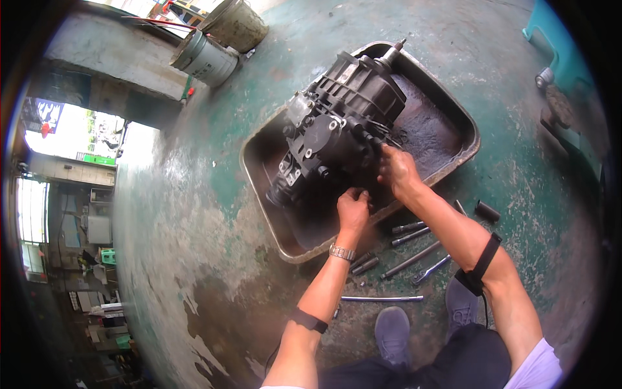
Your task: The person uses a ratchet and various sockets to remove and install bolts on a mechanical component placed in a metal tray. They switch between different socket sizes and tighten bolts by hand and with the ratchet.
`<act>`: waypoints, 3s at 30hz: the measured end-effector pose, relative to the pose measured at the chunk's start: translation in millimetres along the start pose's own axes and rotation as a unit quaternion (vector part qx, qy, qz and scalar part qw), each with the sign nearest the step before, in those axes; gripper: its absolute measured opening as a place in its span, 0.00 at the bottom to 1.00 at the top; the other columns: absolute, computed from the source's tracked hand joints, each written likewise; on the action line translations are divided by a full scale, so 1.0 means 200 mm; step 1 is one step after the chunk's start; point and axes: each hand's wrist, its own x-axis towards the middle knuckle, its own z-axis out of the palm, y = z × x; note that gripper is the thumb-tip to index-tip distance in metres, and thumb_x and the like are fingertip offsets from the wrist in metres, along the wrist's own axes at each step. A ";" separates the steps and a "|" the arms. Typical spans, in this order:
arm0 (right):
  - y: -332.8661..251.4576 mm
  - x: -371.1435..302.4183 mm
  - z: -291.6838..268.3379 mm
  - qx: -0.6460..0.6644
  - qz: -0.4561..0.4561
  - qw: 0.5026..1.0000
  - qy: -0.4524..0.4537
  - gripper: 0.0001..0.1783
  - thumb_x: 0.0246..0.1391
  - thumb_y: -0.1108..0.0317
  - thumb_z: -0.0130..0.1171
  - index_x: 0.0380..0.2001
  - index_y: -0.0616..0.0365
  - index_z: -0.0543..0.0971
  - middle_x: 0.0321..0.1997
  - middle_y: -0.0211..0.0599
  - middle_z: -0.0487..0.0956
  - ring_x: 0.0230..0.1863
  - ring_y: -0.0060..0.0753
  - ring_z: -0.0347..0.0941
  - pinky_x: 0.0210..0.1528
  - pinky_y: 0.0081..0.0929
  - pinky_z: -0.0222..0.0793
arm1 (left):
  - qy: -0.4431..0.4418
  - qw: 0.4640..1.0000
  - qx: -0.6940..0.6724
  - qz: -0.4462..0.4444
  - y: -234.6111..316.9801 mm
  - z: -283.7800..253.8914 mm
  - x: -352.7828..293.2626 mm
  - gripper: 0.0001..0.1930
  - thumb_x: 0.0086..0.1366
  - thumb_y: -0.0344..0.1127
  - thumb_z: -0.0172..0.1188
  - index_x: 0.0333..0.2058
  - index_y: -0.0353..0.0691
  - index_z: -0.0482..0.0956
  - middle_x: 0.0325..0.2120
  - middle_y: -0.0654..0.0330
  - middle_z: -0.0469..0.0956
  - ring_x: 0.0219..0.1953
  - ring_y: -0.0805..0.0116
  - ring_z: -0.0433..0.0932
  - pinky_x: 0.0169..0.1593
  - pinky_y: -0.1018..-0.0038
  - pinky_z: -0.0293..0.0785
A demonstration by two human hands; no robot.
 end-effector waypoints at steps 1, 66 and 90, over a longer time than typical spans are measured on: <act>0.00 0.00 0.01 0.002 0.013 1.000 0.014 0.15 0.63 0.55 0.50 0.31 0.55 0.72 0.22 0.27 0.67 0.20 0.26 0.63 0.24 0.29 0.64 | 0.005 1.000 -0.009 -0.003 0.00 0.00 0.00 0.07 0.63 0.27 0.58 0.34 0.27 0.79 0.22 0.57 0.80 0.20 0.73 0.77 0.25 0.75 0.73; 0.15 -0.67 -1.38 -0.747 -0.060 0.657 0.078 0.18 0.48 0.61 0.65 0.37 0.63 0.75 0.37 0.56 0.79 0.42 0.60 0.76 0.45 0.48 0.71 | -0.134 0.983 0.042 0.119 0.25 0.23 -0.25 0.06 0.66 0.28 0.57 0.37 0.32 0.79 0.27 0.66 0.78 0.27 0.80 0.74 0.33 0.81 0.72; -0.55 -0.53 -0.84 0.272 -0.102 0.948 -0.131 0.22 0.66 0.50 0.49 0.23 0.53 0.67 0.17 0.24 0.58 0.15 0.21 0.52 0.22 0.27 0.55 | -0.252 0.958 -0.134 -0.028 0.32 0.37 -0.43 0.09 0.67 0.33 0.58 0.38 0.32 0.78 0.27 0.64 0.78 0.27 0.78 0.75 0.32 0.78 0.73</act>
